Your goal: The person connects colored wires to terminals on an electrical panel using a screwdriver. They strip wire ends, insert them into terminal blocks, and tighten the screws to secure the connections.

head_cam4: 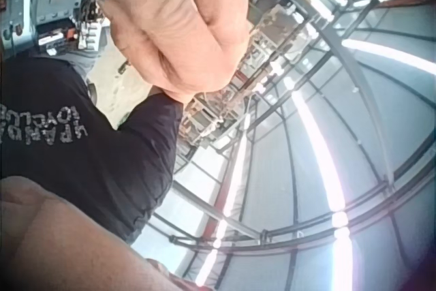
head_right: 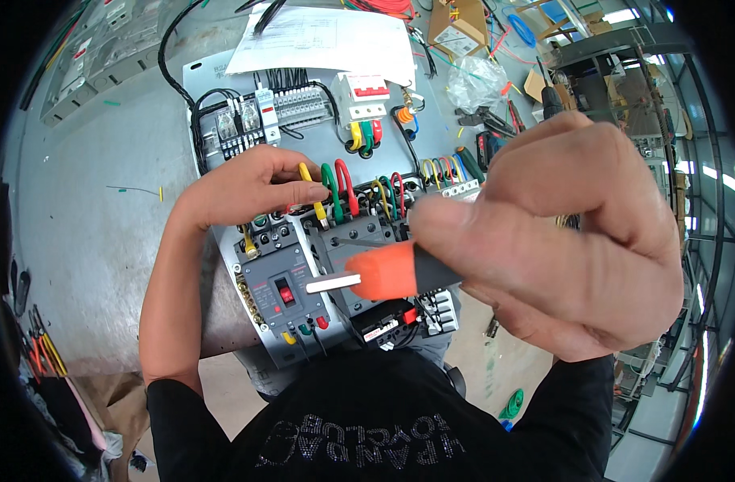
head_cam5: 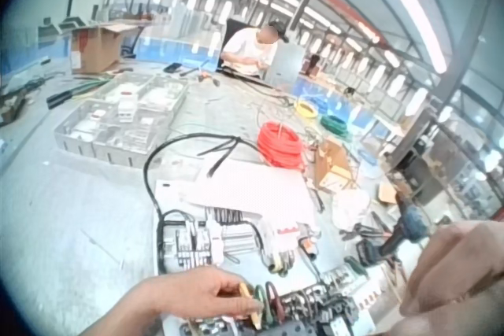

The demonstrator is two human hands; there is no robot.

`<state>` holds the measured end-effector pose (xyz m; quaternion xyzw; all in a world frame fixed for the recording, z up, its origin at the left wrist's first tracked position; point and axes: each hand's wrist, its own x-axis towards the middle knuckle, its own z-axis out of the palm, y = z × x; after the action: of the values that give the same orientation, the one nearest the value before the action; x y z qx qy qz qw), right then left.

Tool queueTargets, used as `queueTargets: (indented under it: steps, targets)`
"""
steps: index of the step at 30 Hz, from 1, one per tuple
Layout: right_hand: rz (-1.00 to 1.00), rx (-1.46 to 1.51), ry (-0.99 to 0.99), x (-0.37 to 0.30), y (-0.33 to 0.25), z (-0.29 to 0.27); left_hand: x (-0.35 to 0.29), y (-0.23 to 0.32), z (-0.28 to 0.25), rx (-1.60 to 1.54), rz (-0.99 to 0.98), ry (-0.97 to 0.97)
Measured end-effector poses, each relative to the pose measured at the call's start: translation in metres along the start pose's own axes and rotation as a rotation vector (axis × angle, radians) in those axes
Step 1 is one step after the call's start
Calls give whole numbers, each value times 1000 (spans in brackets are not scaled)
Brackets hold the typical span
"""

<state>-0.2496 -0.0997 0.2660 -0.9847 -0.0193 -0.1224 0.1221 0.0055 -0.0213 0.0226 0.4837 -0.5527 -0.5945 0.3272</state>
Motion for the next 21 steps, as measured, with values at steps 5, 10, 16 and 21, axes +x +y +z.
queueTargets:
  steps: [5, 10, 16, 21]
  targets:
    - [46, 14, -82, 4, -2, -6, -1, 6, 0, 76, -12, 0]
    - [50, 113, -89, 0, 3, -4, -1, 9, -2, 132, -19, 0]
    - [-41, 233, -250, -1, 17, -18, -1, 2, -3, 99, 27, 21]
    - [-71, 261, -144, -5, 18, -3, 1, 8, -3, 130, -6, -9]
